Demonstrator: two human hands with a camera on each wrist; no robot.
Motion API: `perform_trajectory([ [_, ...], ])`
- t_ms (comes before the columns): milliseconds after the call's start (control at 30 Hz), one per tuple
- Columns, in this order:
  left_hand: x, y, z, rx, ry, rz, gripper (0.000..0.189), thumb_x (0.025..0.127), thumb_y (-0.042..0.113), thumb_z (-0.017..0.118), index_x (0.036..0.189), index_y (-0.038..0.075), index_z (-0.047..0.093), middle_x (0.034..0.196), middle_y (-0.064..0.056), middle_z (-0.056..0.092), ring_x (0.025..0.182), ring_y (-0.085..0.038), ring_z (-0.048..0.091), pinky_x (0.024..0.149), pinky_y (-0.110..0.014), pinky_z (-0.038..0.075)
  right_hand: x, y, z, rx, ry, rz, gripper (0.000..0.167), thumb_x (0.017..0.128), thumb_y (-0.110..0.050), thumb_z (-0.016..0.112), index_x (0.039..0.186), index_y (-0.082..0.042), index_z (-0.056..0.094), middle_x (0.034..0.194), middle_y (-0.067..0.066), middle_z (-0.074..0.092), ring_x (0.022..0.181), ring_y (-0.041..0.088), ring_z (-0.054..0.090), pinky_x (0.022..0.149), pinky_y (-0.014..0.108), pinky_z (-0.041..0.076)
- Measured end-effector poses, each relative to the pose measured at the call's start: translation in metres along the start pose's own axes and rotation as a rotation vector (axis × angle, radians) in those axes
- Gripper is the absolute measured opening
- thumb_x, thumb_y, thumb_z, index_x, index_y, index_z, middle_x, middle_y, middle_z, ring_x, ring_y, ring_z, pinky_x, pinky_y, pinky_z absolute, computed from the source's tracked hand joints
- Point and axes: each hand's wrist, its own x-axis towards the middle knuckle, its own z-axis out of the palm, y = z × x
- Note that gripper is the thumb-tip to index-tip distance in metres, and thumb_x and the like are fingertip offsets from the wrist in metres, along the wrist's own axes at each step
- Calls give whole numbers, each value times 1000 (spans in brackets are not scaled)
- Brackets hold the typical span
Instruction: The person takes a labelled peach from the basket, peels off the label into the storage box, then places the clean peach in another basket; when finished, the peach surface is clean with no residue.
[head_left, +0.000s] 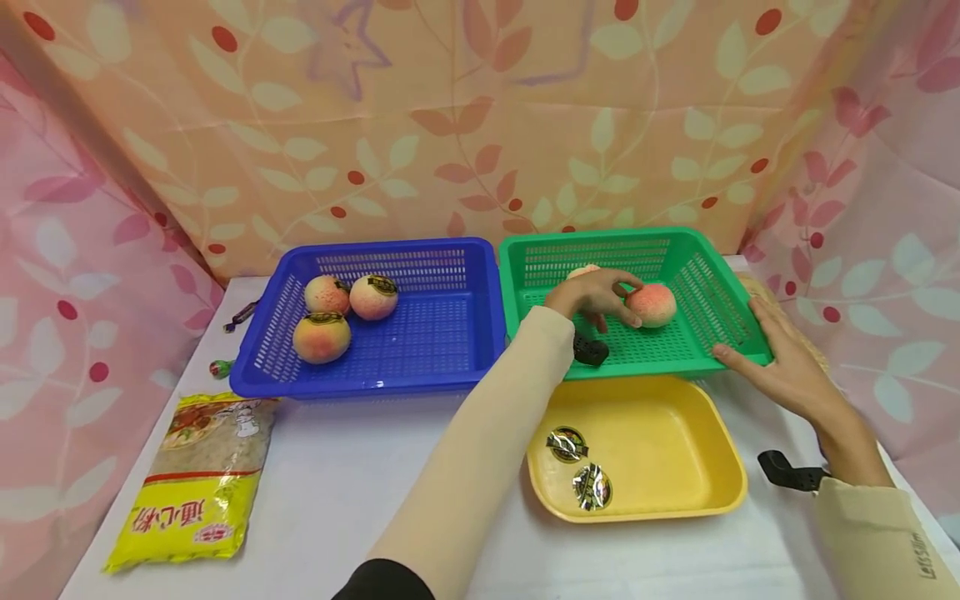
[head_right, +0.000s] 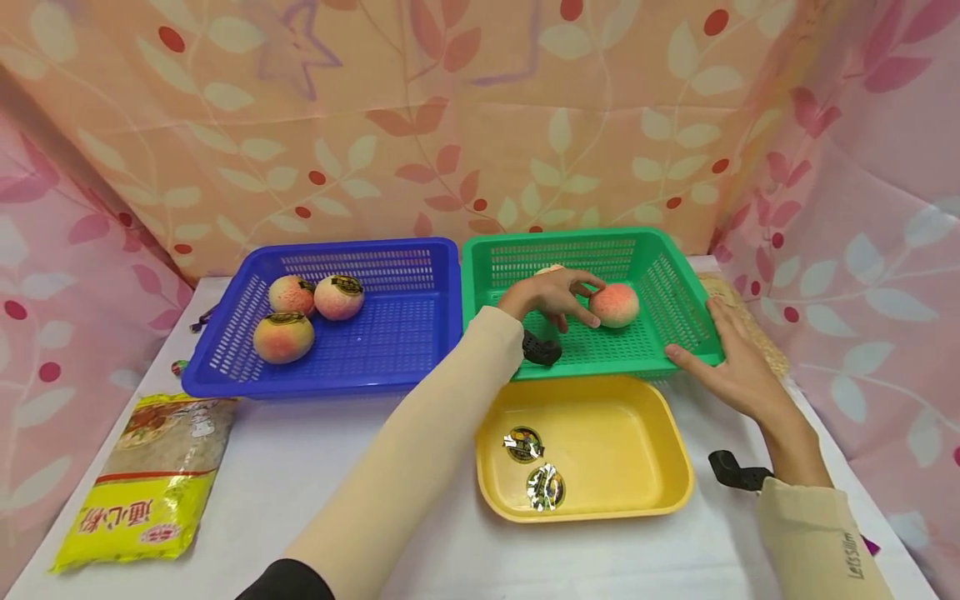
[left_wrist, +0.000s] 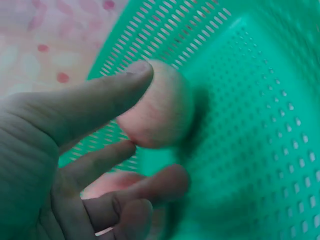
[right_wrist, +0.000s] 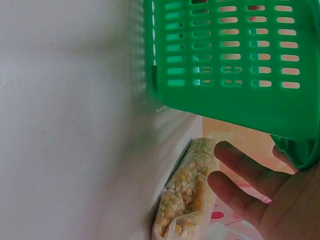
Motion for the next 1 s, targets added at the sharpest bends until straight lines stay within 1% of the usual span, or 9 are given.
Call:
perform_trajectory([
  [100, -9, 6, -6, 85, 9, 20, 76, 91, 22, 78, 156, 32, 40, 160, 1, 44, 67, -29, 64, 78, -39, 59, 1, 2, 0, 0, -7, -3, 98, 96, -41, 64, 165, -10, 1, 171, 23, 0, 155, 52, 0, 118, 77, 2],
  [267, -36, 16, -13, 180, 21, 108, 70, 96, 22, 71, 157, 33, 39, 161, 2, 41, 62, -22, 64, 62, -29, 49, 0, 3, 1, -9, -20, 4, 98, 97, -42, 64, 165, -11, 0, 171, 21, -3, 155, 52, -1, 118, 76, 1],
  [367, -59, 14, -14, 183, 46, 223, 67, 97, 22, 69, 157, 28, 40, 160, -2, 42, 77, -19, 66, 68, -30, 55, 0, 4, 1, -9, -21, 1, 98, 97, -41, 63, 165, -12, -1, 171, 20, -4, 155, 53, -1, 119, 76, 1],
  [500, -95, 2, -15, 191, 128, 375, 65, 96, 25, 72, 155, 23, 45, 156, -3, 48, 114, -13, 63, 84, -29, 59, 0, 5, 1, -10, -9, -17, 97, 97, -40, 64, 165, -13, -1, 172, 19, -3, 155, 53, 0, 118, 77, 2],
  [533, -104, -2, -15, 204, 151, 401, 65, 95, 26, 73, 154, 23, 46, 155, -1, 50, 116, -11, 61, 86, -28, 58, 0, 6, 0, -10, -4, -22, 97, 97, -40, 64, 165, -13, 0, 172, 19, -2, 155, 53, 0, 118, 77, 1],
  [600, -121, -10, -15, 226, 201, 435, 66, 93, 28, 75, 153, 23, 48, 153, 3, 52, 106, -13, 64, 84, -25, 56, -1, 8, -1, -9, 3, -24, 98, 96, -40, 65, 165, -14, 0, 172, 18, -2, 155, 53, 1, 118, 77, 1],
  [767, -161, -37, -19, 232, 322, 441, 62, 92, 31, 76, 150, 27, 52, 145, 7, 60, 74, -21, 64, 70, -28, 54, -1, 10, -3, -6, 12, -35, 97, 96, -38, 65, 165, -15, 0, 172, 17, -2, 154, 54, 1, 118, 77, 0],
  [933, -202, -75, -28, 236, 497, 391, 55, 93, 31, 76, 144, 32, 57, 136, 9, 64, 86, -14, 65, 73, -30, 56, 1, 8, -2, -8, -19, -17, 98, 97, -40, 63, 165, -15, -2, 172, 17, -6, 154, 55, -2, 116, 78, -2],
  [1000, -218, -90, -33, 238, 571, 366, 54, 93, 31, 76, 144, 32, 58, 140, 11, 62, 93, -13, 65, 77, -33, 56, 2, 6, 0, -12, -32, -8, 98, 97, -41, 63, 165, -15, -3, 172, 16, -7, 154, 55, -3, 116, 79, -1],
])
